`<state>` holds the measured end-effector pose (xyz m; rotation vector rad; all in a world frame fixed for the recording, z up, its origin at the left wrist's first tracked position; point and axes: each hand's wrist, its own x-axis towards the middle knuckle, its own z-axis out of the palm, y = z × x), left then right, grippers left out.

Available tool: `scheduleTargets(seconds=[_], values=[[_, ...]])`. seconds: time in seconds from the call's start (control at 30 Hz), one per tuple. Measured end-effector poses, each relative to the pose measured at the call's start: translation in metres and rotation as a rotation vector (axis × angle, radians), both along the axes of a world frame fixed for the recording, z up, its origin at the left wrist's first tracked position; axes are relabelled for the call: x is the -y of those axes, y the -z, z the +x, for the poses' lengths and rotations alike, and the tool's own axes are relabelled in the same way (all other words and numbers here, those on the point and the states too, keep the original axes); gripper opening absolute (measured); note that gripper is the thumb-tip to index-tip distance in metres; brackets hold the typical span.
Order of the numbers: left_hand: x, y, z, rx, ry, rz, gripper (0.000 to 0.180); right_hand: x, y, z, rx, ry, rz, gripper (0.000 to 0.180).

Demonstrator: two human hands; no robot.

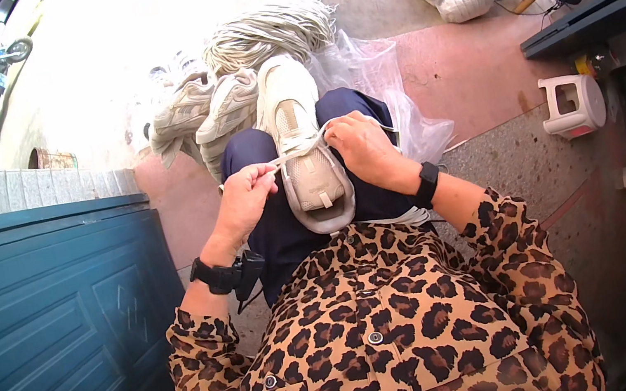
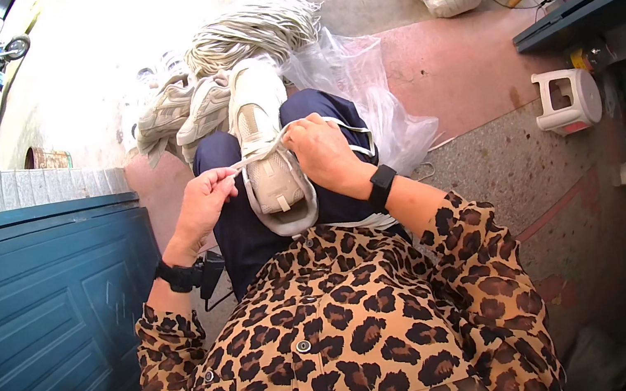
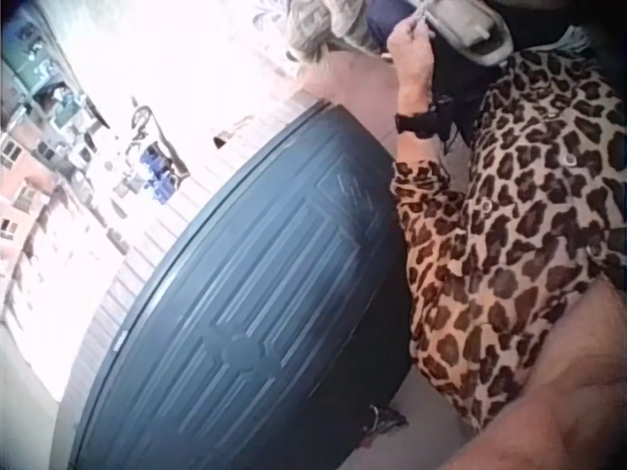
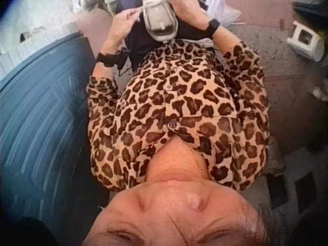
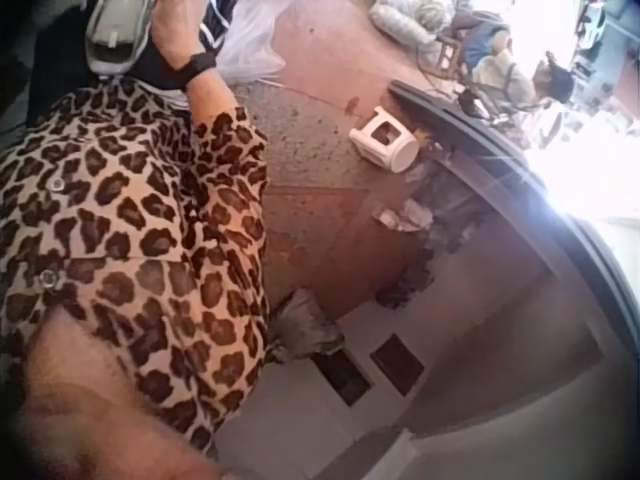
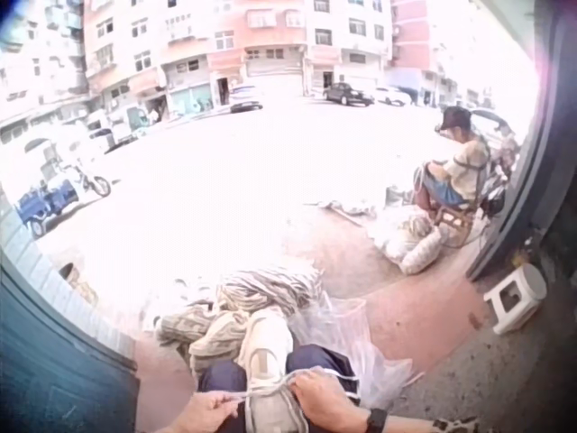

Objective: Threading and arranging laces through the eyelets of a white sneaker.

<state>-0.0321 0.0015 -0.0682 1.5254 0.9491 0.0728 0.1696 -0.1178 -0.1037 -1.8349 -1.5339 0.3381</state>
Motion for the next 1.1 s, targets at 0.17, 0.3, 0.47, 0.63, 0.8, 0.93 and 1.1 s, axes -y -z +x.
scheduleTargets(seconds=[0.17,0.3,0.47,0.63,0.8,0.93,1.1], values=[[0.007,0.002,-0.003,0.059,-0.120,0.078,0.016,0.004,-0.007,-0.012,0.188,0.020,-0.090,0.010],[0.010,0.012,-0.003,0.085,0.070,0.840,0.010,0.002,-0.007,-0.011,0.201,0.009,-0.104,0.011],[0.006,0.015,0.005,0.008,0.093,0.978,0.006,-0.003,-0.002,-0.012,0.131,0.087,-0.083,0.011],[0.001,0.007,0.009,-0.035,0.175,1.106,0.004,-0.004,-0.006,-0.011,0.151,0.074,-0.138,0.011],[-0.002,0.002,0.013,-0.114,0.370,1.330,0.003,-0.004,-0.004,-0.009,0.174,0.058,-0.165,0.013],[-0.005,0.004,0.014,-0.141,0.365,1.286,0.004,-0.004,-0.003,-0.008,0.164,0.042,-0.161,0.014],[-0.005,0.008,0.014,-0.117,0.347,1.174,0.007,-0.003,-0.003,-0.008,0.154,0.050,-0.149,0.015]])
